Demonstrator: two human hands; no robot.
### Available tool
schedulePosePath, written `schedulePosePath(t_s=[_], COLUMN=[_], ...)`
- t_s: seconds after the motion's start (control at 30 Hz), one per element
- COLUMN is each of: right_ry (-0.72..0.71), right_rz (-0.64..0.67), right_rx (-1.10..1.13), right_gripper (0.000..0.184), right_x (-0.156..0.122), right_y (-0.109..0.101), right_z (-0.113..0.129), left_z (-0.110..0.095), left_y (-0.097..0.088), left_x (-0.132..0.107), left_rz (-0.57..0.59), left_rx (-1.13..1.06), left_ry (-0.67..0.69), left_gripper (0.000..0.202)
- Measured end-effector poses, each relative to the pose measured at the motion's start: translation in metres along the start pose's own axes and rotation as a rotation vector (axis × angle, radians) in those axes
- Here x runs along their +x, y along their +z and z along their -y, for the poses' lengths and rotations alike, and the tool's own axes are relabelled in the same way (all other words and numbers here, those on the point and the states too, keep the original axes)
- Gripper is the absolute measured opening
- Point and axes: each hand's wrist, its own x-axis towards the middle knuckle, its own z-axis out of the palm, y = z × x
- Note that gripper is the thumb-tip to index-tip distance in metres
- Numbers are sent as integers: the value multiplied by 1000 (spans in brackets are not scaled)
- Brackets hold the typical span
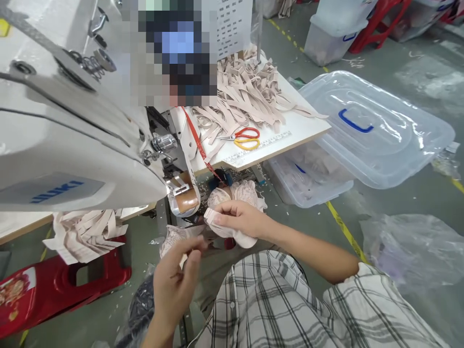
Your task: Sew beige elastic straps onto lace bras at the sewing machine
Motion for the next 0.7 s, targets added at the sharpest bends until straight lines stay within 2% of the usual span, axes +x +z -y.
schedulePosePath(t_s=[0.07, 0.13, 0.17, 0.2, 0.27, 0.3, 0.37, 0.43, 0.5, 0.53, 0.6, 0.7], right_ry=[-2, -71, -140, -224, -418, -516, -704, -862, -942, -944, -883, -766], right_rz=[123, 268, 319, 335, 249, 169, 9, -69, -94, -102, -170, -289], right_rx=[-121, -350, -507, -688, -1073, -1235, -1440, -1486, -1436, -1389, -1273, -1131], right_gripper=[38, 27, 21, 19, 21, 24, 29, 30, 25, 22, 16, 26], right_x=[0, 0, 0, 1, 4, 6, 13, 20, 24, 25, 23, 17], right_y=[2, 6, 8, 10, 12, 13, 12, 9, 6, 5, 4, 9], right_z=[6, 11, 12, 11, 3, -4, -19, -34, -42, -44, -45, -44], left_z=[-5, -6, -4, 0, 12, 19, 33, 44, 49, 50, 49, 46], left_y=[-4, -3, -1, 1, 6, 7, 11, 15, 20, 22, 24, 23], left_x=[8, 13, 16, 18, 23, 26, 31, 33, 31, 29, 24, 17], left_rz=[-60, 14, 77, 135, 228, 269, 343, 355, 302, 263, 166, 71], left_rx=[94, 210, 268, 311, 258, 122, -350, -886, -1208, -1269, -1239, -977], left_ry=[146, 243, 222, 138, -160, -337, -680, -922, -1037, -1043, -979, -804], left_gripper=[32, 41, 39, 36, 40, 45, 47, 46, 50, 51, 50, 46])
